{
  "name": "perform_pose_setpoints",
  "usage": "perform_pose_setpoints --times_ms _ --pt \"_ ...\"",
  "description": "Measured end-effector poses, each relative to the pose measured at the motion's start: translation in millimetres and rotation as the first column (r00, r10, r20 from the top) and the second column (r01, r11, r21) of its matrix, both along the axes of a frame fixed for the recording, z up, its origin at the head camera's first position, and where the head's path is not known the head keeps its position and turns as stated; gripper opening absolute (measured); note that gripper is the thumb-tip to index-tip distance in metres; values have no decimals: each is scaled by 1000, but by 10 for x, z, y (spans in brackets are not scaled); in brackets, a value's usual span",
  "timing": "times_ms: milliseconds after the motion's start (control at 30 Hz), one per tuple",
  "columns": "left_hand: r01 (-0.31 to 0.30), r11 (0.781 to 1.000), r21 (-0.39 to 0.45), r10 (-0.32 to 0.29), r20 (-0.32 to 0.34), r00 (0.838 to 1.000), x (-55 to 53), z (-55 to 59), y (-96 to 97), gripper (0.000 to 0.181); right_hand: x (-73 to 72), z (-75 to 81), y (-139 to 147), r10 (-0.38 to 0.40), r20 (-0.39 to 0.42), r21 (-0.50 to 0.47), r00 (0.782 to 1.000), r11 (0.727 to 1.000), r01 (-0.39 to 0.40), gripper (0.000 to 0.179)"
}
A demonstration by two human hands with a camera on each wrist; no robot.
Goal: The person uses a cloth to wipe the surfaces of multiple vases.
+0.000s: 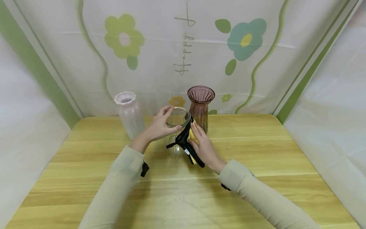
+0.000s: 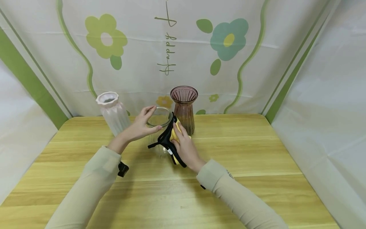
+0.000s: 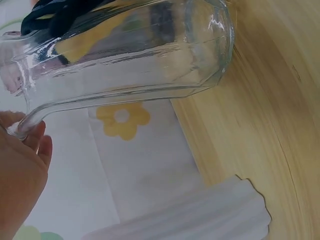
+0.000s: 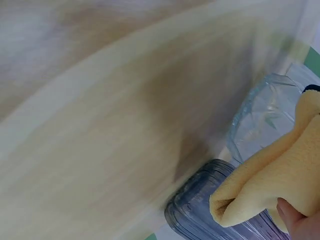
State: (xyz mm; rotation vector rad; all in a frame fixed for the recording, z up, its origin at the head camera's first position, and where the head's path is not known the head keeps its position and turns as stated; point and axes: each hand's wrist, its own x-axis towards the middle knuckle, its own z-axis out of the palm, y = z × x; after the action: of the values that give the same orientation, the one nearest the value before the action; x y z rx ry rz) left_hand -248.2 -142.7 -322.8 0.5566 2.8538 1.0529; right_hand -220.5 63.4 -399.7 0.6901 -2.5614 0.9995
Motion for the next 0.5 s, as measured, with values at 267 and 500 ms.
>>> perform_pose_setpoints --times_ms 267,500 --pt "-53 998 -24 52 -25 998 6 -8 27 97 79 -141 84 -6 120 110 993 994 -7 65" --pt "-54 999 4 54 -28 998 9 -18 17 95 108 -212 129 3 141 135 990 991 -22 65"
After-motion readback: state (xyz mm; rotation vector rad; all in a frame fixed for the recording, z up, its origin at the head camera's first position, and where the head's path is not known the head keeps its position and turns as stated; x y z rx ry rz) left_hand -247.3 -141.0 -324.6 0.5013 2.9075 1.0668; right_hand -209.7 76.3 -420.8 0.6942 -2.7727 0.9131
